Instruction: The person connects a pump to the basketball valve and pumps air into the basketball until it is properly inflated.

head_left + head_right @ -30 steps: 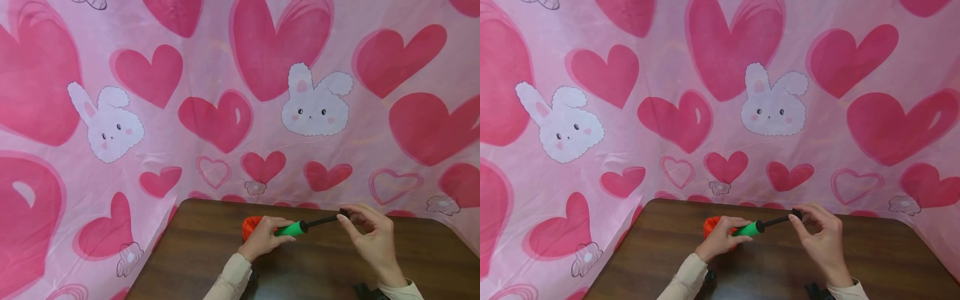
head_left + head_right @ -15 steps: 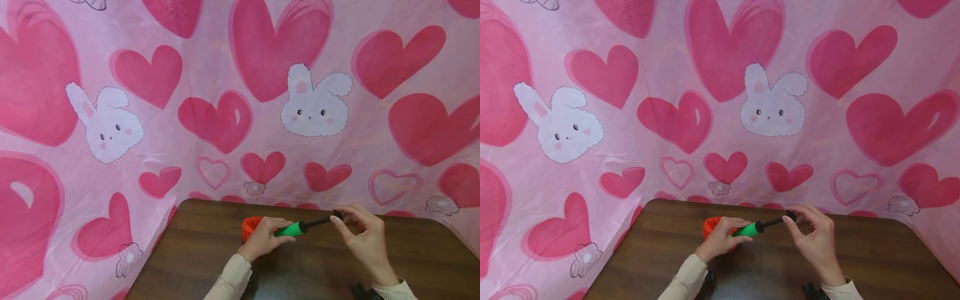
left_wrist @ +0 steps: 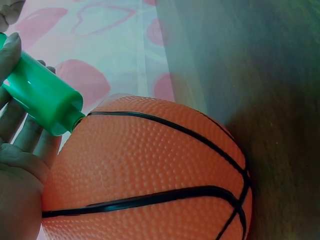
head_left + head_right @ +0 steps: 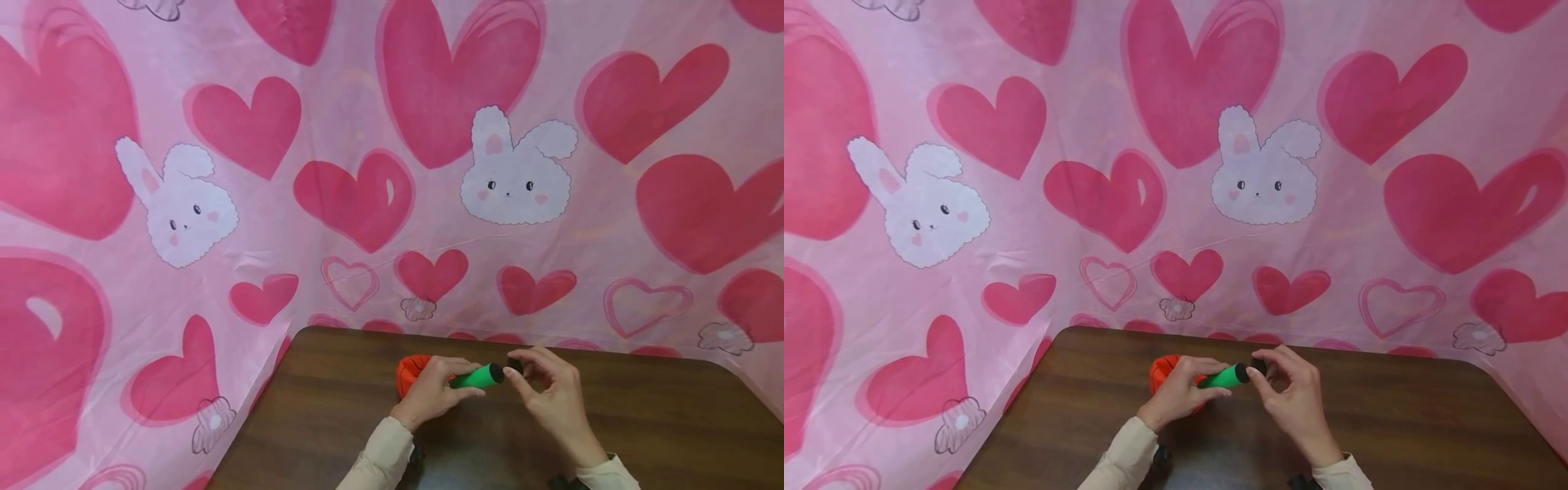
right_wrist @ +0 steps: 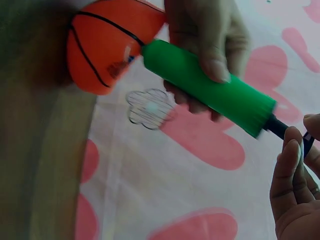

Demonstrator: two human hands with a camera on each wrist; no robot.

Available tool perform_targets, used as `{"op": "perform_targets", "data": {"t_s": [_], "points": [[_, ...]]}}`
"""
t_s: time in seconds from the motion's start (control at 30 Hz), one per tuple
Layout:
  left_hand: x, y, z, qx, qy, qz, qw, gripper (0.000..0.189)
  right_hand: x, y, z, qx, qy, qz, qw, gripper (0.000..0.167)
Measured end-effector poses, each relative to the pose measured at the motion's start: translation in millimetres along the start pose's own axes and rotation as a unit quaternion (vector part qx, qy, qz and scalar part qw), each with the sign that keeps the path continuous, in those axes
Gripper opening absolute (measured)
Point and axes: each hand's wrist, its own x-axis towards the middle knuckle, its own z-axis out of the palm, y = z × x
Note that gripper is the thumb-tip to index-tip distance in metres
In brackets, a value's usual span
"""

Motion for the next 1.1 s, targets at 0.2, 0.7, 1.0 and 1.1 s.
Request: {"op": "perform_targets", "data": {"t_s": [0.2, 0.7, 1.0, 1.1], "points": [[-1.0, -0.7, 2.5, -0.003, 0.004, 0.009, 0.9999, 0.042, -4.1, 0.5, 3.7, 0.01, -0.004, -0.005, 0.9999, 0.039], [-0.8, -3.0, -3.6, -0.01, 0.004, 0.012, 0.9999, 0.042, 17.9, -19.9, -37.0, 0.003, 0.008, -0.019, 0.9998, 0.038], [-0.9, -3.4, -4.8, -0.005, 0.006, 0.015, 0.9999, 0.041, 24.3, -20.2, -52.1, 0.073, 0.033, -0.069, 0.9944, 0.041], [-1.1, -4.0, -4.9, 0.0, 0.006, 0.016, 0.9998, 0.041, 24.1, -18.4, -52.5, 0.087, 0.033, -0.072, 0.993, 0.042]]}}
